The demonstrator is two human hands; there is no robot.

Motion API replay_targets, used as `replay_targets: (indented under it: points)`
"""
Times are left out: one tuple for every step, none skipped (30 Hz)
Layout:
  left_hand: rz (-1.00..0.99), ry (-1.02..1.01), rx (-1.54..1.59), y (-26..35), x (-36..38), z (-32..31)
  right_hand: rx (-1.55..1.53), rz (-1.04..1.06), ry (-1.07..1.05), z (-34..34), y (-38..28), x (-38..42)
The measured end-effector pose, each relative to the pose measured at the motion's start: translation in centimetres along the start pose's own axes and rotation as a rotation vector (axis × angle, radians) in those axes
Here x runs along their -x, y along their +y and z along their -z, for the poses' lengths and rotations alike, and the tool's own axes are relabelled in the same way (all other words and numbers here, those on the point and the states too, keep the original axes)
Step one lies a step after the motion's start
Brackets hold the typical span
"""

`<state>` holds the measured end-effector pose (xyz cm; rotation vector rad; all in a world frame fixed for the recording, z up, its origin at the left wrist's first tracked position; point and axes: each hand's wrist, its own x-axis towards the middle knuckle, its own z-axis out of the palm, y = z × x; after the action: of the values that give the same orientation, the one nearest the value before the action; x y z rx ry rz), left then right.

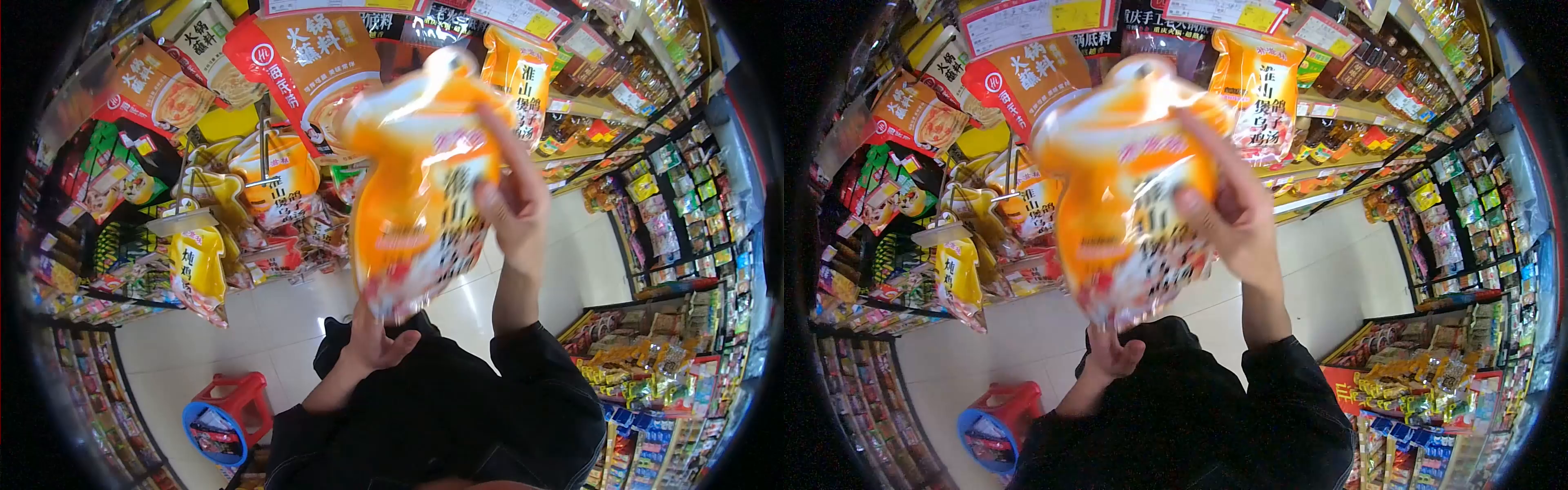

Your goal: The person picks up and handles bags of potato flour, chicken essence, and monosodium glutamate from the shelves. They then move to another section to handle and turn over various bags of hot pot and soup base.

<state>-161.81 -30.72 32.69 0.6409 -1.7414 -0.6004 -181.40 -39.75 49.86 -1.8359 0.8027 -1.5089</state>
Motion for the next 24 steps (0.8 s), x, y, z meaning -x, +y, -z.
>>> replay_targets:
  points:
    - [0.022,0.038,0.071,0.1,-0.8,-0.1,0.017,0.012,0.059,0.7,0.0,-0.9]
    - [0.048,0.091,0.183,0.1,-1.5,-0.2,0.050,-0.002,0.075,1.3,-0.5,-1.9]
    - [0.070,0.061,0.170,0.0,-1.4,-0.4,0.034,0.010,0.067,2.2,-0.1,-2.6]
    - [0.092,0.032,0.158,0.0,-1.0,-0.6,0.032,-0.004,0.076,2.8,-0.2,-2.9]
    - [0.114,0.006,0.148,-0.1,-0.6,-0.7,0.031,-0.018,0.082,3.2,-0.2,-3.3]
    - [0.134,-0.042,0.163,0.1,-0.4,-0.8,0.050,0.003,0.080,3.7,0.1,-3.8]
    - [0.171,-0.076,0.175,0.0,0.3,-1.3,0.070,0.022,0.073,4.3,0.7,-4.3]
    - [0.208,-0.113,0.188,-0.1,1.2,-1.8,0.089,0.040,0.068,4.6,0.9,-4.8]
    - [0.243,-0.155,0.199,-0.2,1.8,-2.3,0.114,0.048,0.086,4.5,0.9,-5.3]
    - [0.254,-0.200,0.185,-0.1,2.1,-2.5,0.137,0.059,0.107,4.2,1.0,-5.7]
    - [0.263,-0.229,0.185,0.0,2.3,-2.7,0.158,0.069,0.128,4.1,1.1,-6.1]
    - [0.273,-0.261,0.184,0.0,2.5,-2.9,0.184,0.094,0.125,4.4,1.5,-6.6]
    - [0.283,-0.294,0.182,0.0,2.7,-3.0,0.189,0.097,0.132,4.4,1.8,-6.8]
    - [0.291,-0.280,0.177,0.0,2.7,-3.0,0.192,0.101,0.138,4.3,2.0,-7.0]
    - [0.300,-0.266,0.171,0.0,2.8,-3.0,0.193,0.106,0.145,4.1,2.2,-7.1]
    - [0.309,-0.254,0.164,-0.1,2.9,-3.0,0.224,0.108,0.168,3.7,2.2,-7.1]
    - [0.306,-0.245,0.158,-0.2,3.1,-3.1,0.252,0.117,0.186,3.5,2.3,-7.2]
    - [0.303,-0.237,0.151,-0.4,3.3,-3.3,0.279,0.127,0.203,3.2,2.4,-7.3]
    - [0.301,-0.230,0.142,-0.6,3.6,-3.3,0.304,0.137,0.222,3.0,2.5,-7.4]
    - [0.309,-0.255,0.147,-0.7,3.7,-3.3,0.276,0.144,0.222,3.0,2.7,-7.4]
    - [0.316,-0.280,0.151,-0.7,3.8,-3.3,0.274,0.156,0.225,3.1,3.0,-7.2]
    - [0.321,-0.306,0.157,-0.7,3.9,-3.2,0.272,0.170,0.229,3.2,3.2,-7.0]
    - [0.326,-0.308,0.160,-0.7,3.9,-3.2,0.270,0.185,0.232,3.2,3.4,-6.9]
    - [0.330,-0.309,0.163,-0.7,4.0,-3.2,0.239,0.199,0.231,3.2,3.5,-6.8]
